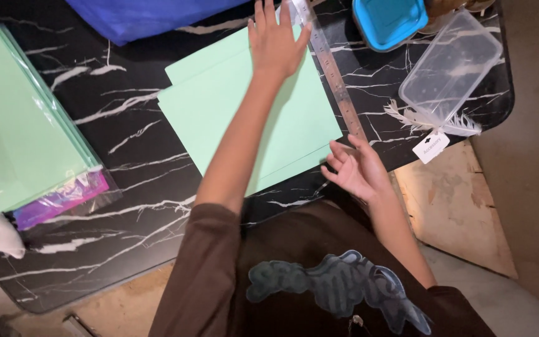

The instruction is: The person folds a stack of light green paper sheets in half on a black marble-patterned table. They use a clear plastic ruler to align the edges and press down on the fold to create a sharp crease. The person then separates the folded sheets and stacks them.

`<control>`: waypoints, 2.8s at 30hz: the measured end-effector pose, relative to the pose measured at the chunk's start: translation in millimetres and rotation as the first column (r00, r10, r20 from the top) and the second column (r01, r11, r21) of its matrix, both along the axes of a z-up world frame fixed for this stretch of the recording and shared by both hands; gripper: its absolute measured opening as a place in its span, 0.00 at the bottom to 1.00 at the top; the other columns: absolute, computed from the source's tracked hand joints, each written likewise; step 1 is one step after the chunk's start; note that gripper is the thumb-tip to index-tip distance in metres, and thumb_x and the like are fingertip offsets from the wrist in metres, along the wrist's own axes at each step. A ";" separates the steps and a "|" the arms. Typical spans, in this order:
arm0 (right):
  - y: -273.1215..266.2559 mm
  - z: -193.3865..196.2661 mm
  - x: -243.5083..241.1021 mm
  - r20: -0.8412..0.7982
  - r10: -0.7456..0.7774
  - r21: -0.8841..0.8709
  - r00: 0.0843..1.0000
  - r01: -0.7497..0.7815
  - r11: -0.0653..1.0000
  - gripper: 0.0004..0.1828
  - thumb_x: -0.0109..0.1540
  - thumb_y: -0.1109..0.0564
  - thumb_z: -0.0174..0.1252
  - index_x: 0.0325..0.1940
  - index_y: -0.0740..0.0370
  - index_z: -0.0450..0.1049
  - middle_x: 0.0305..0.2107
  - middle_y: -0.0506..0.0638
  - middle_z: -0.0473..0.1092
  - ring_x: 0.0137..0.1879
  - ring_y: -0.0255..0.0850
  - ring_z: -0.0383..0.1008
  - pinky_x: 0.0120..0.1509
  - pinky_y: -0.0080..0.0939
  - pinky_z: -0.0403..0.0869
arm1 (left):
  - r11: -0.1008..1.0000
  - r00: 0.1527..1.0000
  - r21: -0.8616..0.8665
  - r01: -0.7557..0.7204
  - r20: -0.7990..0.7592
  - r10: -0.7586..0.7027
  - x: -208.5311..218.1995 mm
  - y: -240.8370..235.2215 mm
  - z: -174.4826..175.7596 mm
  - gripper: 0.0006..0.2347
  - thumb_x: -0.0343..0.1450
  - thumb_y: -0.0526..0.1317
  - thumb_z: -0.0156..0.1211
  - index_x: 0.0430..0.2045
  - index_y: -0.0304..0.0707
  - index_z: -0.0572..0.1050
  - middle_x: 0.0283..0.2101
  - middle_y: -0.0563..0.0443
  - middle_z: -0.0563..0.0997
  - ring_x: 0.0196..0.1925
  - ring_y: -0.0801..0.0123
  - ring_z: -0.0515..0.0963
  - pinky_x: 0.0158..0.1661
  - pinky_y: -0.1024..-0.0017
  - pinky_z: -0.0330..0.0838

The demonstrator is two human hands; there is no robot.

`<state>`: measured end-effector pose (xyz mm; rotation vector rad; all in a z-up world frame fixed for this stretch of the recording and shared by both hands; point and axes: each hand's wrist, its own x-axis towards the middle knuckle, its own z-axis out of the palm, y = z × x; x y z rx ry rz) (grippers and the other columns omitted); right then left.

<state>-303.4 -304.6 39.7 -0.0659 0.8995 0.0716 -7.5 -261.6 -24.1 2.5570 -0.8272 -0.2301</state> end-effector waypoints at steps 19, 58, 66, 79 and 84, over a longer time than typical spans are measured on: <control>147.9 0.9 273.5 -0.472 0.688 -0.638 0.551 0.325 -0.698 0.20 0.68 0.48 0.62 0.62 0.57 0.76 0.49 0.59 0.66 0.57 0.56 0.65 0.57 0.60 0.66 | -0.124 -0.139 0.178 -0.976 -0.952 -0.271 -258.0 342.9 42.3 0.41 0.78 0.63 0.39 0.72 0.18 0.44 0.77 0.25 0.39 0.80 0.45 0.40 0.75 0.54 0.43; 163.7 -78.7 339.0 -0.761 0.506 -0.466 0.407 0.200 -0.862 0.19 0.67 0.43 0.60 0.33 0.59 0.83 0.70 0.64 0.53 0.72 0.69 0.41 0.71 0.84 0.28 | -0.142 -0.276 0.361 -0.922 -0.868 -0.413 -218.4 297.4 31.4 0.41 0.72 0.65 0.33 0.72 0.25 0.46 0.79 0.40 0.42 0.80 0.56 0.35 0.71 0.55 0.20; 166.2 -87.2 334.6 -0.724 0.497 -0.429 0.478 0.253 -0.867 0.23 0.70 0.45 0.57 0.30 0.63 0.80 0.68 0.64 0.58 0.72 0.69 0.44 0.71 0.85 0.30 | -0.122 -0.143 0.188 -0.975 -0.941 -0.308 -232.9 293.7 30.5 0.41 0.70 0.65 0.33 0.73 0.30 0.48 0.79 0.42 0.43 0.80 0.53 0.36 0.70 0.50 0.20; 164.8 -72.9 320.8 -0.698 0.542 -0.482 0.468 0.252 -0.839 0.20 0.73 0.51 0.51 0.34 0.64 0.79 0.71 0.60 0.57 0.76 0.66 0.40 0.71 0.86 0.29 | -0.172 -0.157 0.230 -0.958 -0.921 -0.357 -224.5 294.5 45.5 0.45 0.69 0.69 0.31 0.73 0.29 0.44 0.79 0.40 0.38 0.80 0.50 0.33 0.71 0.51 0.20; 156.5 -56.9 306.7 -0.704 0.578 -0.555 0.412 0.189 -0.810 0.18 0.75 0.48 0.50 0.64 0.61 0.68 0.75 0.57 0.51 0.79 0.65 0.36 0.72 0.86 0.28 | -0.056 -0.107 0.128 -0.990 -0.951 -0.289 -233.4 307.6 20.4 0.44 0.71 0.66 0.38 0.72 0.24 0.44 0.79 0.35 0.40 0.80 0.50 0.37 0.72 0.52 0.27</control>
